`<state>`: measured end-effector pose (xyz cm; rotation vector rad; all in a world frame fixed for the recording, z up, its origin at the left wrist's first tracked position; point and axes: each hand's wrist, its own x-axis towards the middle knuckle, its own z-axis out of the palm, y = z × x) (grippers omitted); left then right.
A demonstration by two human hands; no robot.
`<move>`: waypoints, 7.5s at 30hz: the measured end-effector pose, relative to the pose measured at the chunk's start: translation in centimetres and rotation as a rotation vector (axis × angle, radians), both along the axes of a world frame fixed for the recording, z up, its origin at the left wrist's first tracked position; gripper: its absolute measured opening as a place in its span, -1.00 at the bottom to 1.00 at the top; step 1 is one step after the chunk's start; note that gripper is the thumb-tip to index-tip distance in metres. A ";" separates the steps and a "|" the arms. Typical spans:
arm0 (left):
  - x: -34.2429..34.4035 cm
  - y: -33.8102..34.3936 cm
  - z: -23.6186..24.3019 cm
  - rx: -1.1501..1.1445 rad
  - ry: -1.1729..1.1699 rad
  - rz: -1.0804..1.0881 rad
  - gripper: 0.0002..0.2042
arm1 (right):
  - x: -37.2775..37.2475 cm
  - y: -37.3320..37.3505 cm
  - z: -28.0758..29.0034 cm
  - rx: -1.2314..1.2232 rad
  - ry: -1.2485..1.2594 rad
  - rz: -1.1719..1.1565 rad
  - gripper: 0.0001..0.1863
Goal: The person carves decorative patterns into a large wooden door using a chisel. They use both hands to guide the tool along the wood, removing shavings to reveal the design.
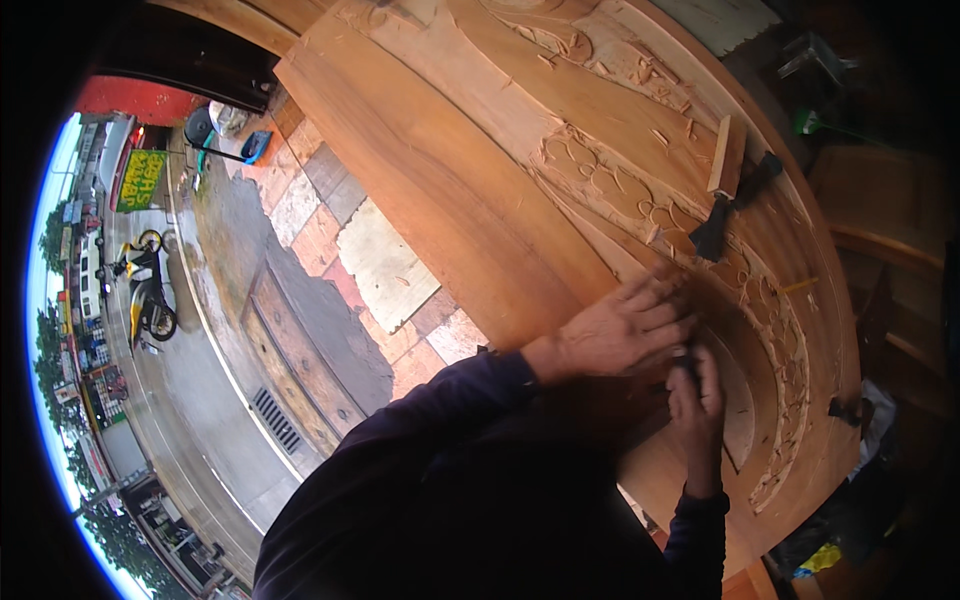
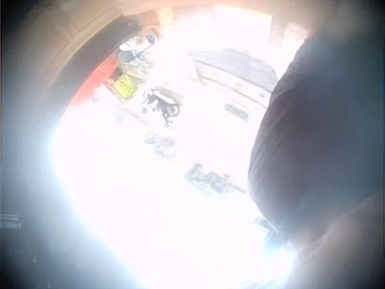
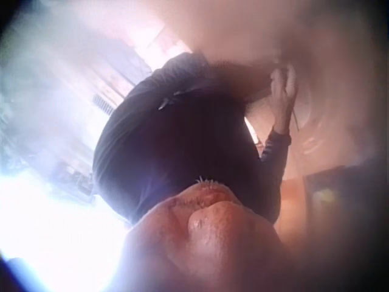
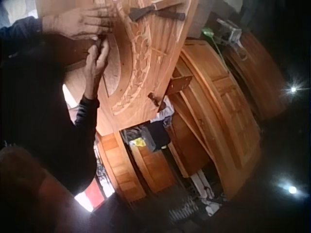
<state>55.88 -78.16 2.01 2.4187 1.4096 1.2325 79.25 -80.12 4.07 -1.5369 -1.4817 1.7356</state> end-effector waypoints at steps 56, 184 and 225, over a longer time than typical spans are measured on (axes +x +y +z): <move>-3.4 3.4 -3.6 -0.249 -0.438 0.192 -0.75 | -9.6 7.1 4.8 0.436 -0.265 0.551 -0.67; -2.1 5.8 -3.7 -0.191 -0.477 0.238 -0.82 | -6.8 11.1 6.6 -0.128 -0.125 0.382 -0.61; -3.5 5.8 -4.0 -0.125 -0.601 0.186 -0.86 | -9.9 10.9 9.1 -0.233 -0.234 0.368 -0.57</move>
